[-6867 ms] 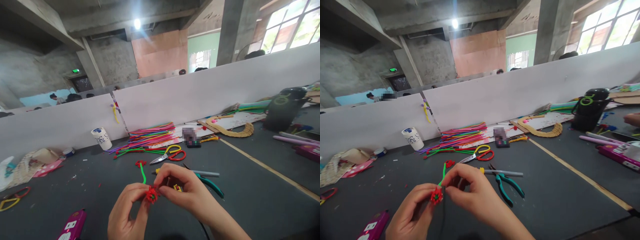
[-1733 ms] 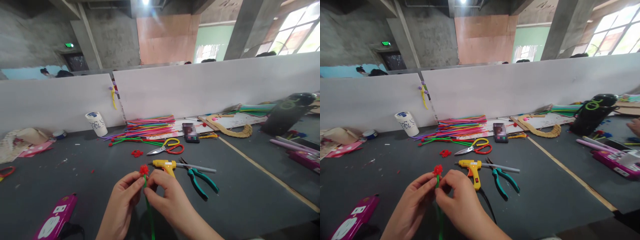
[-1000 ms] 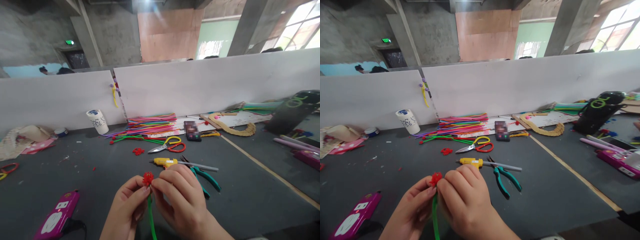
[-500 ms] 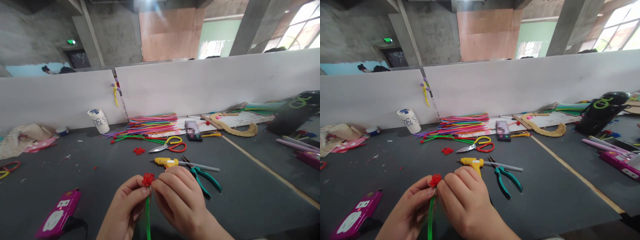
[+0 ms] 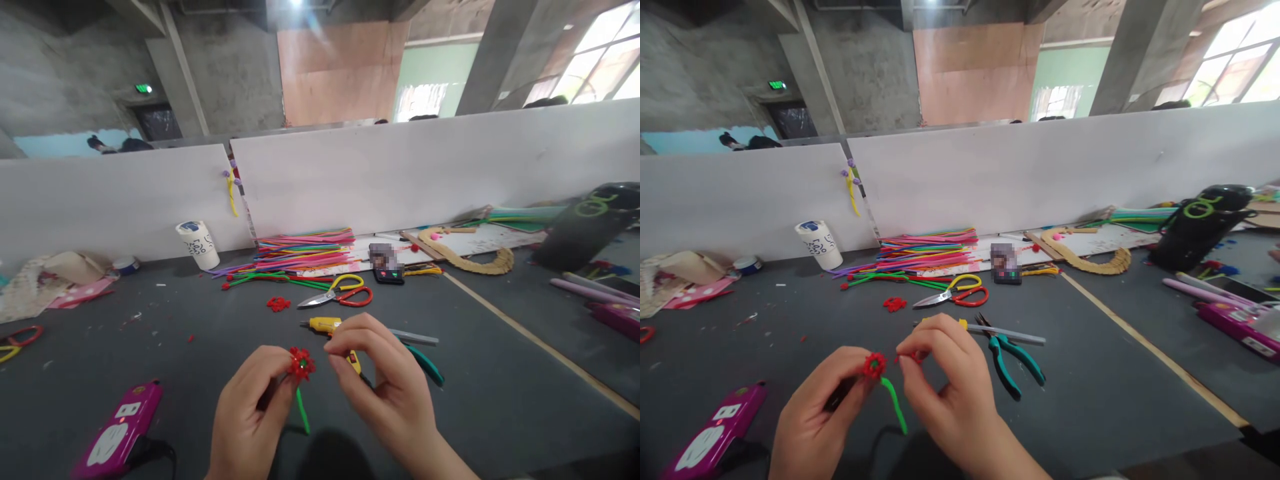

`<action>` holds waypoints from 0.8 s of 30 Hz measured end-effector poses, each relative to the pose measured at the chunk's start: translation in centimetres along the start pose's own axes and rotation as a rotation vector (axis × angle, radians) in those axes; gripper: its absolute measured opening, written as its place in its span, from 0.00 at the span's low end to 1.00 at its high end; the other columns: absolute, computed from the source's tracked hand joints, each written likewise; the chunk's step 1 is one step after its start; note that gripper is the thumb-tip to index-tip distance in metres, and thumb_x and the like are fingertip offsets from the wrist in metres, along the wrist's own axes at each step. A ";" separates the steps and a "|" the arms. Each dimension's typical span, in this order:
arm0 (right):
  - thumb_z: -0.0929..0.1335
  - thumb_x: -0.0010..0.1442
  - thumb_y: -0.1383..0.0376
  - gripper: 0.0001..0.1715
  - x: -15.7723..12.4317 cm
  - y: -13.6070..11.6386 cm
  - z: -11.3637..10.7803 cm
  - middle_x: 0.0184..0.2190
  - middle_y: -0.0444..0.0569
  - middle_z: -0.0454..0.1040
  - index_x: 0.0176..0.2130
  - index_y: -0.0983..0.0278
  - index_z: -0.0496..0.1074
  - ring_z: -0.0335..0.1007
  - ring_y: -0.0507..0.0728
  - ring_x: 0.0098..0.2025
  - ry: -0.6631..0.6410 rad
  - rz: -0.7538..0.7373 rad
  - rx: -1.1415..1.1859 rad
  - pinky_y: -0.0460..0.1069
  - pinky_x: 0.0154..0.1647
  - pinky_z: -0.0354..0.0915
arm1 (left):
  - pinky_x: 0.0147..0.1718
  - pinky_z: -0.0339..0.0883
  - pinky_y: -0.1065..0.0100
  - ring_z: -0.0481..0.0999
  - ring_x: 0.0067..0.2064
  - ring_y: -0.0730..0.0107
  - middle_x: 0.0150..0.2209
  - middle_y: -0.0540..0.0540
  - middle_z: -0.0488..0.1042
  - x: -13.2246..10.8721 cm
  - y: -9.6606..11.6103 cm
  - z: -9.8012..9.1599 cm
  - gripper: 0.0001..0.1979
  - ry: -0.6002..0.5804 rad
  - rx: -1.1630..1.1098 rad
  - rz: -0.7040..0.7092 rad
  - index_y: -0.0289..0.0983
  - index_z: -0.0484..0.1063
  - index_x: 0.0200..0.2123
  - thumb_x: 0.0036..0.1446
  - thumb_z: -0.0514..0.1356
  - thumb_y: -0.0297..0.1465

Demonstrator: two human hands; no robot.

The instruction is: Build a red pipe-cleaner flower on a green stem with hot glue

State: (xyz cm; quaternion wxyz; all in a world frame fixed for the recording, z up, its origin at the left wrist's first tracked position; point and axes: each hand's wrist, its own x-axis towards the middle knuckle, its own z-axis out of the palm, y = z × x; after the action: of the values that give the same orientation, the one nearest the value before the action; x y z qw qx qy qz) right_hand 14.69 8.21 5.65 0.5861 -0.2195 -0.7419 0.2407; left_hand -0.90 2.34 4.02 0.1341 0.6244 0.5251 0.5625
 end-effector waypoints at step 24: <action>0.67 0.55 0.74 0.05 0.0 -1.3 -0.4 0.29 0.48 0.72 0.32 0.65 0.71 0.65 0.56 0.34 -0.091 -0.184 -0.363 0.53 0.38 0.61 | 0.39 0.69 0.76 0.77 0.38 0.71 0.38 0.43 0.75 -0.6 -1.4 -1.3 0.11 -0.082 0.535 0.486 0.34 0.70 0.45 0.59 0.56 0.21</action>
State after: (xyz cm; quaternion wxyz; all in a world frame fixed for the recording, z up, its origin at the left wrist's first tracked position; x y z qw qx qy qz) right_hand 14.98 7.21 6.56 0.5222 -0.2419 -0.8157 0.0582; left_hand -2.56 1.90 3.00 -0.1505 0.7660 0.4842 0.3952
